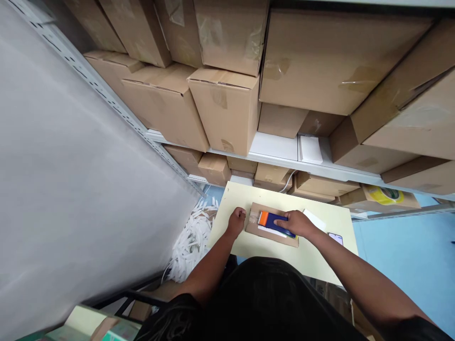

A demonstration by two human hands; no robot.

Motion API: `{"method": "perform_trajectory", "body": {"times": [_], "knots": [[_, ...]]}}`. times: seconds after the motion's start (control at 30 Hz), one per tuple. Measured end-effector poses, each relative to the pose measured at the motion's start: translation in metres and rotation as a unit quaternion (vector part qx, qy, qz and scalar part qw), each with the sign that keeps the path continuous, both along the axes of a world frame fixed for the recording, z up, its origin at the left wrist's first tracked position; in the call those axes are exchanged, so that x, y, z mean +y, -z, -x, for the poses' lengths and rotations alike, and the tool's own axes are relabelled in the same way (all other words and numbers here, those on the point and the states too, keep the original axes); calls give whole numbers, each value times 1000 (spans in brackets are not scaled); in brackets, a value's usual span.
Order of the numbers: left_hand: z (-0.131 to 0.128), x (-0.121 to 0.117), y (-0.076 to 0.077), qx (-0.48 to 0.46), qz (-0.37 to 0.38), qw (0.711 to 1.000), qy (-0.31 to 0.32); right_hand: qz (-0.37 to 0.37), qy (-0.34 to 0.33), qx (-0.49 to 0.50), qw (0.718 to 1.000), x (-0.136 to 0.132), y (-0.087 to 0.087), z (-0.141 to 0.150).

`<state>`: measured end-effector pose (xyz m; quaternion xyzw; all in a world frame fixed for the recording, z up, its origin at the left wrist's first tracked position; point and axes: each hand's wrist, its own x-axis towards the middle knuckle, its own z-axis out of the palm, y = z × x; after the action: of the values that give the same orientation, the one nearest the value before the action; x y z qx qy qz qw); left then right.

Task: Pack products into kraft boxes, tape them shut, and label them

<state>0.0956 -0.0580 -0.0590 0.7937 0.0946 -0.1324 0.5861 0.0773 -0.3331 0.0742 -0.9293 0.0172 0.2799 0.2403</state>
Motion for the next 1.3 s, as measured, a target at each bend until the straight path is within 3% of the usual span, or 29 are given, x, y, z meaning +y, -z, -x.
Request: {"method": "perform_trajectory", "body": {"times": [0.23,0.33,0.4,0.47,0.53,0.6,0.67,0.87,1.03,1.3], "knots": [[10,-1,25,31,-28,998,50,19,-2,-1,1000,5,-1,-4],[11,14,18,10,-54,997,46,28,-4,-5,1000,7,-3,-5],[12,24,5,-63,-83,992,73,29,-3,-4,1000,9,-3,-6],[15,28,-11,-183,-132,960,165,27,-2,-2,1000,9,-3,-7],[19,25,-23,-276,-187,897,290,27,-3,-2,1000,9,-2,-8],[24,18,-28,-308,-233,844,372,27,-8,-2,1000,9,-2,-9],[28,11,-25,-318,-271,818,395,31,-11,-1,999,10,-3,-11],[26,11,-8,-348,-342,779,393,13,-14,28,999,8,-10,-18],[22,15,-7,-361,-386,750,397,-6,29,45,999,-32,-12,-7],[21,18,-12,-358,-398,743,402,-29,107,38,993,-160,-5,51]]}}
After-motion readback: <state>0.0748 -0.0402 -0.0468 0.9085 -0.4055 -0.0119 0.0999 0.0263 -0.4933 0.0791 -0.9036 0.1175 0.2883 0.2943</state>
